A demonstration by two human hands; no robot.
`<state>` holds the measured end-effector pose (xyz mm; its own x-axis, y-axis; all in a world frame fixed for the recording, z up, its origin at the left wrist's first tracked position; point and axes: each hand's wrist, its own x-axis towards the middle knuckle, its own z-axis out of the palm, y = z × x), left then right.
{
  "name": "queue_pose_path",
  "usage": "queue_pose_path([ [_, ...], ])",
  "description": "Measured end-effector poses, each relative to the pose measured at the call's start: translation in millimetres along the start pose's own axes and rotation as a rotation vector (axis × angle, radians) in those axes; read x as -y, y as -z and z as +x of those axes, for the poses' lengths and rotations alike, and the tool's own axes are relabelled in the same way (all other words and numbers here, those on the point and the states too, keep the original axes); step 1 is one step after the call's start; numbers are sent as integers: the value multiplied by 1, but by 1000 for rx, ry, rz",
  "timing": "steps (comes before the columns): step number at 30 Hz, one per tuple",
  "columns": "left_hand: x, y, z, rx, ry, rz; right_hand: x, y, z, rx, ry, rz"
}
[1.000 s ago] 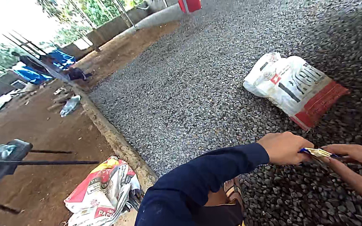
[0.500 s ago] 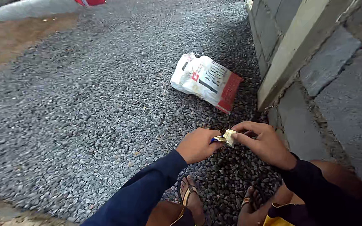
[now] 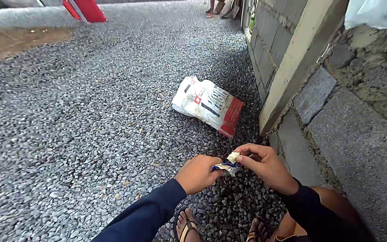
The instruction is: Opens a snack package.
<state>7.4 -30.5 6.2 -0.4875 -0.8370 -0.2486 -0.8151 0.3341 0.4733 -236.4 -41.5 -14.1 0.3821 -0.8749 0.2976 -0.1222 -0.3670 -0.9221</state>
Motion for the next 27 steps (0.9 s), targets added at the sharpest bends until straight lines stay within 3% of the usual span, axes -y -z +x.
queue_pose_path([
  [7, -3, 1, -1, 22, 2, 11, 28, 14, 7, -57, 101, 77],
  [19, 0, -5, 3, 34, 12, 15, 124, 33, 21, 2, 465, 270],
  [27, -2, -5, 7, 47, 31, 16, 121, 28, 2, 75, 482, 401],
])
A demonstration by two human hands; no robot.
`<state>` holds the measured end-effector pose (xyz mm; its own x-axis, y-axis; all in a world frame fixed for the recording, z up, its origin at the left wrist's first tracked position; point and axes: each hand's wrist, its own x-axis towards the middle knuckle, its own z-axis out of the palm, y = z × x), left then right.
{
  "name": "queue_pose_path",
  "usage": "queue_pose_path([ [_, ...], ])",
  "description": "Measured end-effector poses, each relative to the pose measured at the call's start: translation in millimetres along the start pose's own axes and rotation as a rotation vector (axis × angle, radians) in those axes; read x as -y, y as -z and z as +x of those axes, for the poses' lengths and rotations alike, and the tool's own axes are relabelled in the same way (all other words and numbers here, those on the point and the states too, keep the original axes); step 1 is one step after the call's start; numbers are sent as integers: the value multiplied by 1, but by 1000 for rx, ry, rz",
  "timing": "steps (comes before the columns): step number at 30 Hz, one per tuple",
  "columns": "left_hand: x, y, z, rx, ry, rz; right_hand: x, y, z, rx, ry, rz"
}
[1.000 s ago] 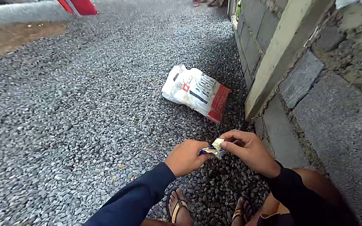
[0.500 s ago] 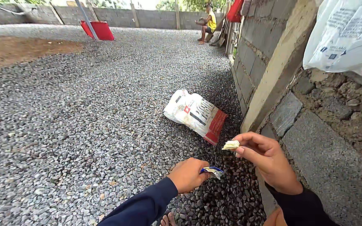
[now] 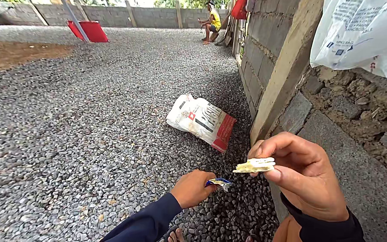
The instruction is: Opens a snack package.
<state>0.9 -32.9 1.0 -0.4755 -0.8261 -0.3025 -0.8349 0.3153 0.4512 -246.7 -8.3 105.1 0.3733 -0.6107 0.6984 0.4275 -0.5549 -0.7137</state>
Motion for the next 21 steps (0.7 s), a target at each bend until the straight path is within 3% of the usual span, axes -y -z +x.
queue_pose_path([
  [12, -2, 5, -8, -18, -5, -14, -1, -4, -4, 35, -54, 56],
  [21, 2, 4, -6, -1, -10, -21, 24, -13, -7, 264, -27, 173],
])
